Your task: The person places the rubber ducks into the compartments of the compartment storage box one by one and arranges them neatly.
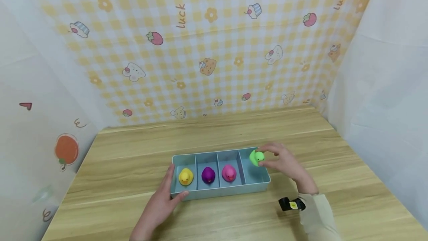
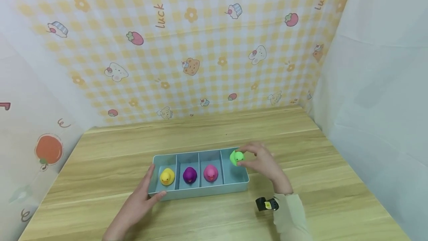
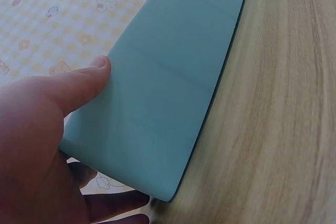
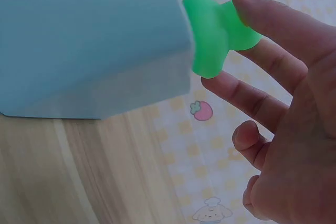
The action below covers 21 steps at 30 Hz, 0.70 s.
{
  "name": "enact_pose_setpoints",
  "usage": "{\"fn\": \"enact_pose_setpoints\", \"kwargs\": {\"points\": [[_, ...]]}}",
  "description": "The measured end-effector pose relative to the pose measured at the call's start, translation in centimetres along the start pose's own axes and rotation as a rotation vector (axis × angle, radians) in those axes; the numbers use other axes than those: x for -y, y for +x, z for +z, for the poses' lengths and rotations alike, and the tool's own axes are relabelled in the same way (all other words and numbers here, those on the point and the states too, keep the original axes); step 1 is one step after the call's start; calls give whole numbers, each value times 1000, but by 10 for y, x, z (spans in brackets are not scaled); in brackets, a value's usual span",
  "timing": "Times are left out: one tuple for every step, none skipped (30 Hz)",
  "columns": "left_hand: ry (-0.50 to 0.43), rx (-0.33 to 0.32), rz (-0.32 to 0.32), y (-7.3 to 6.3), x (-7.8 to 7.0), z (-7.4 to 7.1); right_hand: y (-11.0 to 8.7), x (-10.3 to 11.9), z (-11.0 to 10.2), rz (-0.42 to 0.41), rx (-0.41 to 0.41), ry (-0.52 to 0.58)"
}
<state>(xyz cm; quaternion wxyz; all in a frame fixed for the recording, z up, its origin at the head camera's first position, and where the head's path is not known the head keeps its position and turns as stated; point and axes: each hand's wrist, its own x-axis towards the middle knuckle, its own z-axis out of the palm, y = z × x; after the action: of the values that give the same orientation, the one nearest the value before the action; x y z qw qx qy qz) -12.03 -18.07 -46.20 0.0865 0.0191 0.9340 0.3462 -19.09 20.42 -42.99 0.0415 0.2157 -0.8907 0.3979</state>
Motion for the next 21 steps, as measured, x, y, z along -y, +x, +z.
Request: {"fn": "enact_pose_setpoints", "kwargs": {"points": [[0,0,1,0,0,0,1,1,2,-4,4,-15],[0,0,1,0,0,0,1,2,4,-6,8,-29],[-1,-1,2,0,0,0,2,3,6,-5,12,-39],[-2,-2,3,0,1,0,2,4,8,-3,16,-52],[-3,-2,4,0,1,0,2,5,10,1,18,-65],[-3,-4,7,0,1,0,3,6,11,5,21,-75],[-1,-8,14,-1,1,0,3,7,12,3,23,-86],[-1,-9,17,-1,1,0,3,7,13,4,25,-92],[-1,-10,20,-1,1,0,4,8,14,7,27,-101],[-1,-10,22,-1,1,0,4,8,15,11,31,-112],[-1,-9,23,-1,1,0,5,8,16,14,39,-119],[-1,-10,24,-1,1,0,6,8,16,18,49,-125],[0,-9,24,-1,2,0,7,8,17,24,58,-137],[-1,-8,23,-2,2,0,7,9,18,38,66,-147],[0,-10,28,-2,1,-1,8,9,19,46,72,-163],[2,-12,33,-2,1,-1,8,9,20,54,77,-178],[4,-14,38,-2,1,-1,9,9,21,58,82,-196],[5,-16,43,-2,1,-1,10,9,21,68,85,-215],[6,-16,46,-2,1,-1,10,9,22,70,88,-234],[6,-17,49,-2,1,-2,11,9,23,73,94,-251],[5,-15,48,-2,0,-2,11,9,24,69,102,-264]]}}
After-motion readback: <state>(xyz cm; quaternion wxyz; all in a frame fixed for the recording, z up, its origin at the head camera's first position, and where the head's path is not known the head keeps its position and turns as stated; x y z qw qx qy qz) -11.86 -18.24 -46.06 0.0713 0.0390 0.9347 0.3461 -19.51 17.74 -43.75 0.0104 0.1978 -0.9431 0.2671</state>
